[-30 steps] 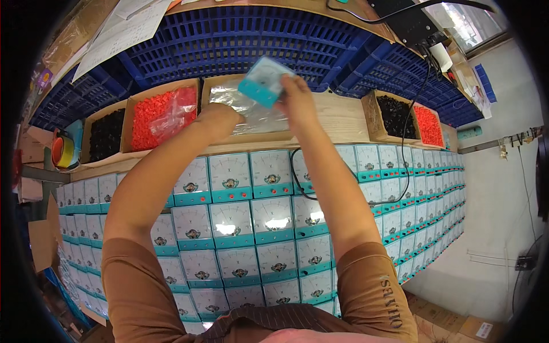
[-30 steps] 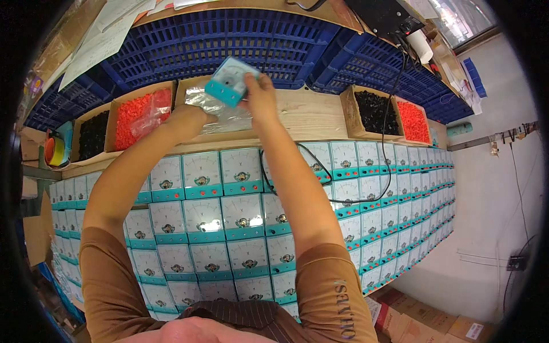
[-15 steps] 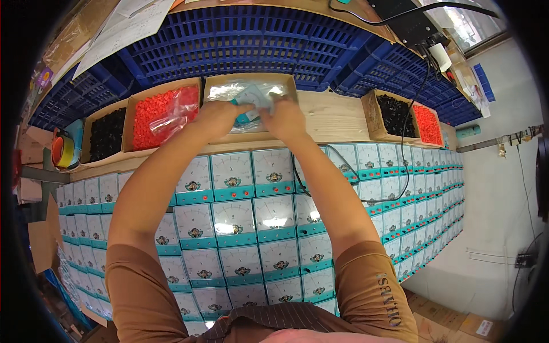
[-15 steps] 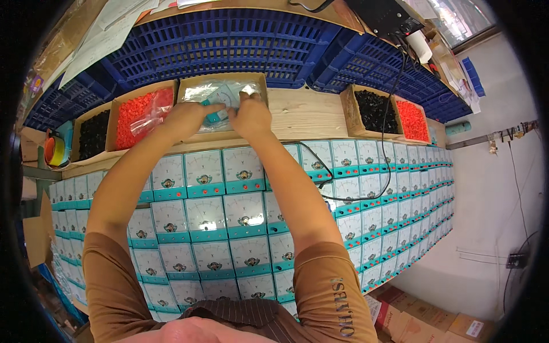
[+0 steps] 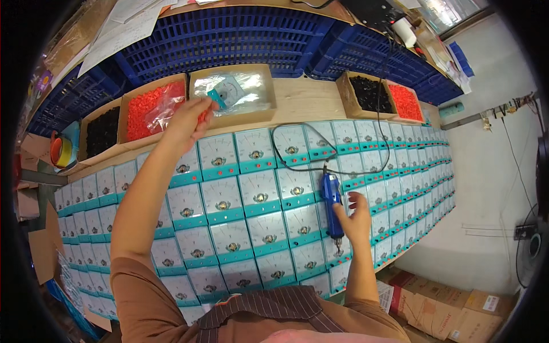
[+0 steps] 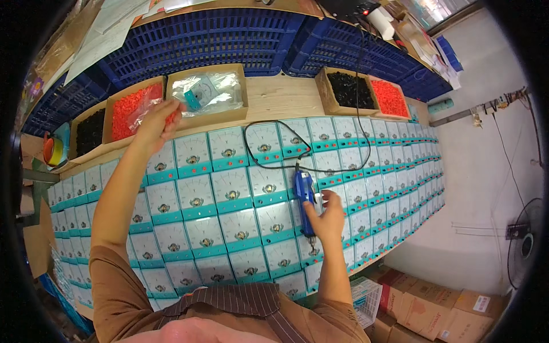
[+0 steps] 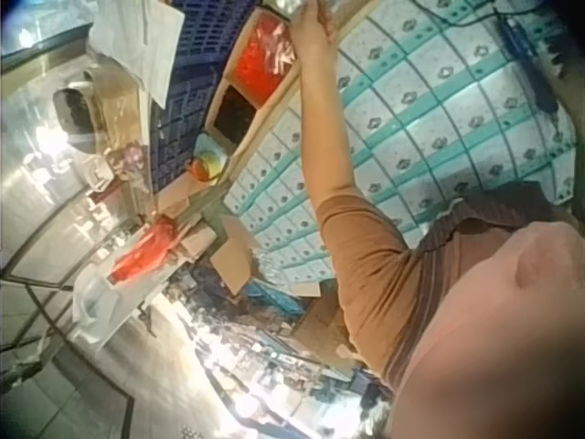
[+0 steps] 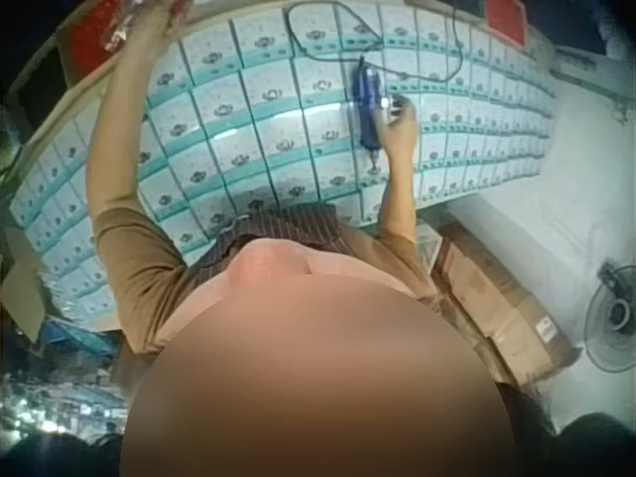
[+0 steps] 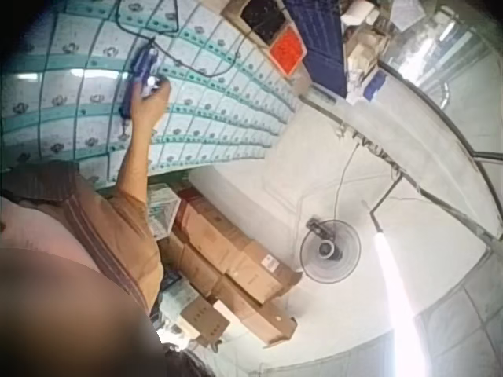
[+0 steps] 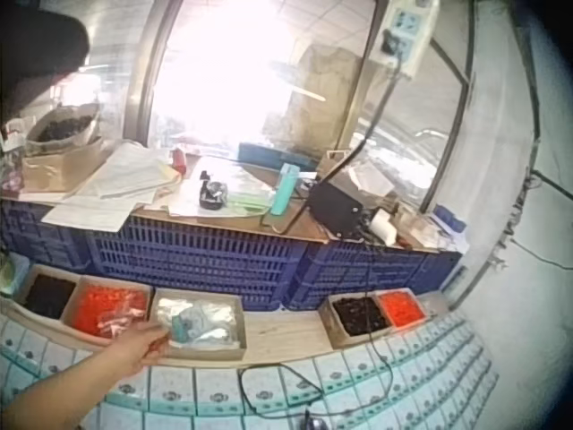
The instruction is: Assembling analog meters by inserting small red and black components and packaging them into plastic bags.
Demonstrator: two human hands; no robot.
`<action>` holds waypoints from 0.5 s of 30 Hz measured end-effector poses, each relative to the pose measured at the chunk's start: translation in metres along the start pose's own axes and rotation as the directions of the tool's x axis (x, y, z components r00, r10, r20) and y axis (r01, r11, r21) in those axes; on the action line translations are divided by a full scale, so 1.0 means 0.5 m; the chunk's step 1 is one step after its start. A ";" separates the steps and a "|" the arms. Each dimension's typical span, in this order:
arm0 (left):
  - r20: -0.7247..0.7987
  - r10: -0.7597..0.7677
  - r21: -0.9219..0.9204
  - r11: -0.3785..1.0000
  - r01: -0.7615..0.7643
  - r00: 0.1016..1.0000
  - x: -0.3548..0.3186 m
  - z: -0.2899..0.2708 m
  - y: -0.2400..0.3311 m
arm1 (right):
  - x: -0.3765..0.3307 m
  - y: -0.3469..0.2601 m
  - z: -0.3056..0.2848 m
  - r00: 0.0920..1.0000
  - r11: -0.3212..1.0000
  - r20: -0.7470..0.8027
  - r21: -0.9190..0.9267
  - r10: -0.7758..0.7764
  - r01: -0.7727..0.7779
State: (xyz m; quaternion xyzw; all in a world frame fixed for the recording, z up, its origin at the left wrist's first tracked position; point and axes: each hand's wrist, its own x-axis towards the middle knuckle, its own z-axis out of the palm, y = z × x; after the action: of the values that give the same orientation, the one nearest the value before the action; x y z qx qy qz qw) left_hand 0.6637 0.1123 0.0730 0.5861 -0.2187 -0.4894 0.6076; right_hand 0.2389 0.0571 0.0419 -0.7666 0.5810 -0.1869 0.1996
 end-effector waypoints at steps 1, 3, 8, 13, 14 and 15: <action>-0.031 -0.128 -0.082 0.989 0.125 0.991 -0.036 0.001 -0.009 | -0.015 -0.001 0.003 0.997 0.999 0.072 -0.048 -0.022 0.025; -0.045 -0.248 -0.165 0.957 0.238 0.968 -0.102 0.004 -0.035 | -0.028 -0.005 0.014 0.992 0.982 0.116 -0.173 -0.056 0.076; 0.085 -0.348 -0.202 0.911 0.358 0.934 -0.294 -0.012 -0.137 | -0.019 0.003 0.035 0.991 0.932 0.120 -0.351 -0.054 0.093; 0.120 -0.382 -0.236 0.885 0.400 0.916 -0.437 -0.039 -0.196 | -0.018 0.054 0.020 0.995 0.991 -0.039 -0.097 -0.094 0.090; 0.121 -0.390 -0.252 0.878 0.408 0.913 -0.460 -0.045 -0.207 | -0.021 0.058 0.008 0.996 0.993 -0.089 0.121 -0.002 0.013; 0.148 -0.368 -0.305 0.866 0.397 0.918 -0.474 -0.051 -0.223 | -0.021 0.066 -0.004 0.990 0.912 -0.075 0.403 0.119 -0.079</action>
State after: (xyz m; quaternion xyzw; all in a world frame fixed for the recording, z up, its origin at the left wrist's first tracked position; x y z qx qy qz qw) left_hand 0.5465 0.3450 0.0370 0.4869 -0.0391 -0.6539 0.5778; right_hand 0.2081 0.0590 0.0256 -0.6694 0.5778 -0.3283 0.3320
